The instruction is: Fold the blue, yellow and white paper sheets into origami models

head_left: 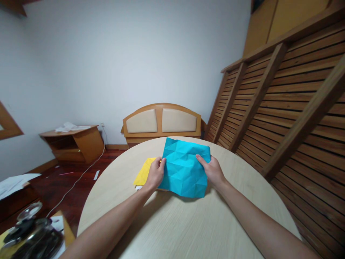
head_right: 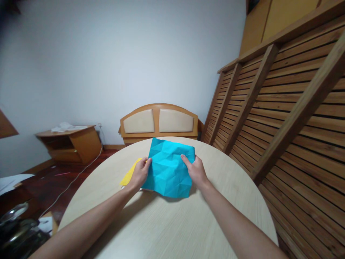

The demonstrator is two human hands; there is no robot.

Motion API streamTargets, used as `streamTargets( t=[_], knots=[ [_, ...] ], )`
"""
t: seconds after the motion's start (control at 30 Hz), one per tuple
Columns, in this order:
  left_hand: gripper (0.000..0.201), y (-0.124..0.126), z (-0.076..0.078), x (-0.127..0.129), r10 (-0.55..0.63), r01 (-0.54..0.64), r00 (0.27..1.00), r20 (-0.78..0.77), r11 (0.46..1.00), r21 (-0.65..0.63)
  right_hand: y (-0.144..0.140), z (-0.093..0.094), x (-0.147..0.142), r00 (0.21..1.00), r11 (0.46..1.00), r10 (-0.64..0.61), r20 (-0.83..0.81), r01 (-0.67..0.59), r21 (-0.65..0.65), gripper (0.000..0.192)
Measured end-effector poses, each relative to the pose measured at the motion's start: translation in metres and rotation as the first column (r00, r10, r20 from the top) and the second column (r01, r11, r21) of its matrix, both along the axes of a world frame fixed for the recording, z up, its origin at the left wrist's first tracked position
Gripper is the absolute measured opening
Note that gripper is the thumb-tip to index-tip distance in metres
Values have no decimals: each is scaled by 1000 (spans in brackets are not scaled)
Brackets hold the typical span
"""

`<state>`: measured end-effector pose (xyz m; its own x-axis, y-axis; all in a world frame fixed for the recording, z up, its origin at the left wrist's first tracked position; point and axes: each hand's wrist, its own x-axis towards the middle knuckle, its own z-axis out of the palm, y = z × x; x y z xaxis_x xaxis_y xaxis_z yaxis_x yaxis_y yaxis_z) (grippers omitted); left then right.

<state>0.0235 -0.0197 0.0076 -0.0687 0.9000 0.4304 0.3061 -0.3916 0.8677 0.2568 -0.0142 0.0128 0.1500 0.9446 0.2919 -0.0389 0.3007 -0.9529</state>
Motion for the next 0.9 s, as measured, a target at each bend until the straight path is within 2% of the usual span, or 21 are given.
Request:
streamTargets(
  t=[0.1,0.23,0.33,0.4,0.47,0.53,0.63,0.7,0.77,0.83,0.87,0.9],
  knots=[
    [36,1,2,-3,53,-51,997,-63,998,36,0,-1,1,1000,1000,-27,-1,27,-5,56],
    [31,5,12,-13,137,-126,973,-185,989,73,5,1,2,998,1000,7,-56,-6,22,53],
    [31,13,24,-30,142,-134,957,-254,990,51,11,9,-4,994,1000,1,-109,-4,-31,50],
    [31,20,32,-45,138,-147,944,-299,989,-8,14,17,-13,996,995,28,-87,-36,-90,49],
    [32,27,37,-62,217,-243,909,-355,970,-29,17,22,-26,994,984,109,-26,-112,-140,57],
    [34,33,37,-78,259,-334,838,-481,939,-75,20,23,-40,983,971,181,24,-175,-165,72],
    [31,41,29,-98,241,-375,789,-565,918,-132,27,12,-58,968,971,207,143,-186,-147,79],
    [27,43,21,-106,222,-395,754,-619,905,-157,32,-2,-65,932,978,192,307,-155,-140,77],
    [22,42,12,-109,200,-418,715,-670,890,-180,36,-19,-68,860,987,155,486,-114,-113,70],
    [21,38,4,-104,207,-449,667,-716,878,-165,36,-34,-68,751,991,137,645,-107,-87,64],
    [28,35,1,-98,223,-463,636,-739,876,-134,36,-39,-67,701,990,134,700,-118,-72,59],
    [35,31,-2,-89,252,-453,555,-793,891,-34,35,-44,-66,665,991,125,736,-121,-60,55]
  ],
)
